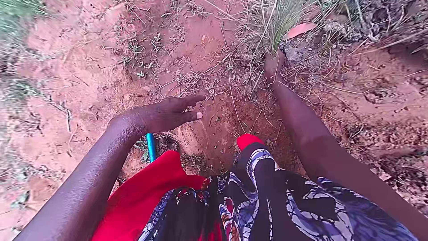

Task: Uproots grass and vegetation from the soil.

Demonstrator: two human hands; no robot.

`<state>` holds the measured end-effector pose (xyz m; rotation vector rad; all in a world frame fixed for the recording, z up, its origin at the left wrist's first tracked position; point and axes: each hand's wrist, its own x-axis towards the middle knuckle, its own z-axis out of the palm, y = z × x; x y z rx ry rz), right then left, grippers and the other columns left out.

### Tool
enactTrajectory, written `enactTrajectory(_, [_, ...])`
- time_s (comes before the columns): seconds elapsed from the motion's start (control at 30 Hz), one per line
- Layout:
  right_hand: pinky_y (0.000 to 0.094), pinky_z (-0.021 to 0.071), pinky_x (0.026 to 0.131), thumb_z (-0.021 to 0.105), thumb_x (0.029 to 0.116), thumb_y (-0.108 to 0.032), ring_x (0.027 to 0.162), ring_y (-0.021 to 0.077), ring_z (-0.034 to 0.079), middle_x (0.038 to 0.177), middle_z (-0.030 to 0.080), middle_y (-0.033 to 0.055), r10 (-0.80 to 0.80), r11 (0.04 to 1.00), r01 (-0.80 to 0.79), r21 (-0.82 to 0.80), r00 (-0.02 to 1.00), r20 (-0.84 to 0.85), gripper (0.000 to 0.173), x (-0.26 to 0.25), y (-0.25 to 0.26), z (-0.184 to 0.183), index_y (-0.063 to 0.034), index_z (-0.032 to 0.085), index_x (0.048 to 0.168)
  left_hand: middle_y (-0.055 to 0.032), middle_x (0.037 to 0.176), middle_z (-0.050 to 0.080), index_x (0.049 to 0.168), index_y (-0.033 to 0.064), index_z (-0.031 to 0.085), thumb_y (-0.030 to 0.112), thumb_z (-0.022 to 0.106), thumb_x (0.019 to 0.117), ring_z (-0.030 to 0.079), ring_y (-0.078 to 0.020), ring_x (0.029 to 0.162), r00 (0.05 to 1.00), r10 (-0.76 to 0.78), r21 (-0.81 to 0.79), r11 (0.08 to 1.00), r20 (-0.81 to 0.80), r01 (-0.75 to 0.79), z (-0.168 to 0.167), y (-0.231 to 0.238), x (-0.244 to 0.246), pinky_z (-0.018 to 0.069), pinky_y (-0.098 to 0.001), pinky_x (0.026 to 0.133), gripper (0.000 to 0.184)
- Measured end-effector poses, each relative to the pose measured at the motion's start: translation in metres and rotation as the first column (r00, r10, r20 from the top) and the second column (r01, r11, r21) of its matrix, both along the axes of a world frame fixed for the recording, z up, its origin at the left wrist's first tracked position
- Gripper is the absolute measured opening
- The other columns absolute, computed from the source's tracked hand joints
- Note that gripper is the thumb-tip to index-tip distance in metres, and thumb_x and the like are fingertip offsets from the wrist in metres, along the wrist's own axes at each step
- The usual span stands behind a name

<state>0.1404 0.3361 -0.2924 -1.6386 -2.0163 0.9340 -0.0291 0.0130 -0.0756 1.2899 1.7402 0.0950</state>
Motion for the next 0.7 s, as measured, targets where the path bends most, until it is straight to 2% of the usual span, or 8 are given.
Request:
enactTrajectory(0.13, [0.0508,0.0417,0.113,0.054,0.1040,-0.017,0.131,0.0384,0.058,0.136,0.062,0.0277,0.037,0.999,-0.037,-0.031,0.999,0.017,0.043,0.002,0.008,-0.006,0.0037,0.056,0.142,-0.0148,0.150,0.053,0.159,0.0150,0.040,0.030,0.052,0.1079,0.060,-0.0287,0.126,0.999,0.008,-0.031,0.999,0.046,-0.006,0.001,-0.003,-0.001,0.0473,-0.0501,0.104,0.054])
enactTrajectory(0.27, [0.0474,0.0443,0.108,0.058,0.1041,-0.030,0.124,0.0349,0.061,0.129,0.063,0.0284,0.000,0.997,-0.007,-0.075,0.995,-0.096,0.049,0.005,0.010,-0.003,0.0095,0.058,0.132,-0.0180,0.149,0.054,0.158,0.0137,0.040,0.029,0.052,0.1078,0.056,-0.0323,0.133,1.000,0.006,-0.007,1.000,0.019,-0.006,0.006,0.000,0.002,0.0428,-0.0526,0.110,0.054])
enactTrajectory(0.37, [0.0451,0.0428,0.111,0.058,0.1046,-0.030,0.127,0.0323,0.059,0.133,0.062,0.0265,-0.039,0.994,0.027,-0.106,0.992,-0.119,0.049,0.006,0.006,0.000,0.0078,0.057,0.136,-0.0176,0.151,0.053,0.158,0.0134,0.040,0.029,0.052,0.1082,0.053,-0.0329,0.137,1.000,0.014,0.002,1.000,0.000,-0.014,0.013,0.003,0.007,0.0403,-0.0530,0.112,0.053])
enactTrajectory(0.47, [0.0510,0.0403,0.112,0.060,0.1039,-0.033,0.131,0.0373,0.057,0.136,0.060,0.0292,-0.049,0.992,0.042,-0.116,0.997,-0.059,0.053,0.014,0.002,-0.003,0.0078,0.056,0.138,-0.0149,0.155,0.050,0.158,0.0134,0.040,0.030,0.051,0.1084,0.053,-0.0316,0.137,1.000,0.009,0.009,1.000,-0.027,-0.008,0.017,-0.001,0.007,0.0405,-0.0526,0.112,0.053])
enactTrajectory(0.5, [0.0535,0.0391,0.113,0.060,0.1037,-0.032,0.132,0.0384,0.055,0.139,0.058,0.0294,-0.044,0.991,0.037,-0.129,0.998,-0.050,0.054,0.017,0.000,-0.003,0.0077,0.054,0.140,-0.0148,0.154,0.051,0.158,0.0134,0.041,0.030,0.051,0.1082,0.056,-0.0312,0.134,0.999,0.017,0.009,1.000,-0.029,-0.017,0.018,-0.002,0.007,0.0421,-0.0525,0.110,0.054])
enactTrajectory(0.57, [0.0564,0.0421,0.108,0.060,0.1034,-0.029,0.126,0.0402,0.059,0.133,0.061,0.0303,-0.064,0.989,0.059,-0.138,0.998,-0.030,0.050,0.021,-0.007,-0.002,0.0089,0.055,0.137,-0.0151,0.149,0.056,0.157,0.0137,0.042,0.028,0.052,0.1080,0.062,-0.0293,0.124,0.999,0.024,0.011,1.000,-0.027,-0.024,0.017,-0.007,0.004,0.0470,-0.0506,0.104,0.052])
enactTrajectory(0.63, [0.0534,0.0413,0.111,0.055,0.1064,-0.031,0.129,0.0378,0.058,0.135,0.061,0.0280,-0.065,0.987,0.067,-0.149,0.998,0.015,0.049,0.025,-0.014,0.010,0.0058,0.055,0.139,-0.0164,0.147,0.057,0.157,0.0139,0.042,0.027,0.051,0.1084,0.062,-0.0293,0.125,0.999,0.034,0.002,0.999,-0.014,-0.034,0.016,-0.012,0.002,0.0469,-0.0503,0.105,0.051])
enactTrajectory(0.7, [0.0521,0.0432,0.109,0.055,0.1061,-0.032,0.125,0.0360,0.061,0.131,0.064,0.0260,-0.091,0.988,0.090,-0.126,0.996,-0.004,0.048,0.027,-0.024,0.020,0.0034,0.058,0.138,-0.0158,0.149,0.055,0.158,0.0131,0.041,0.026,0.051,0.1085,0.059,-0.0283,0.129,0.999,0.044,-0.006,0.999,-0.006,-0.044,0.016,-0.016,0.000,0.0447,-0.0486,0.108,0.052])
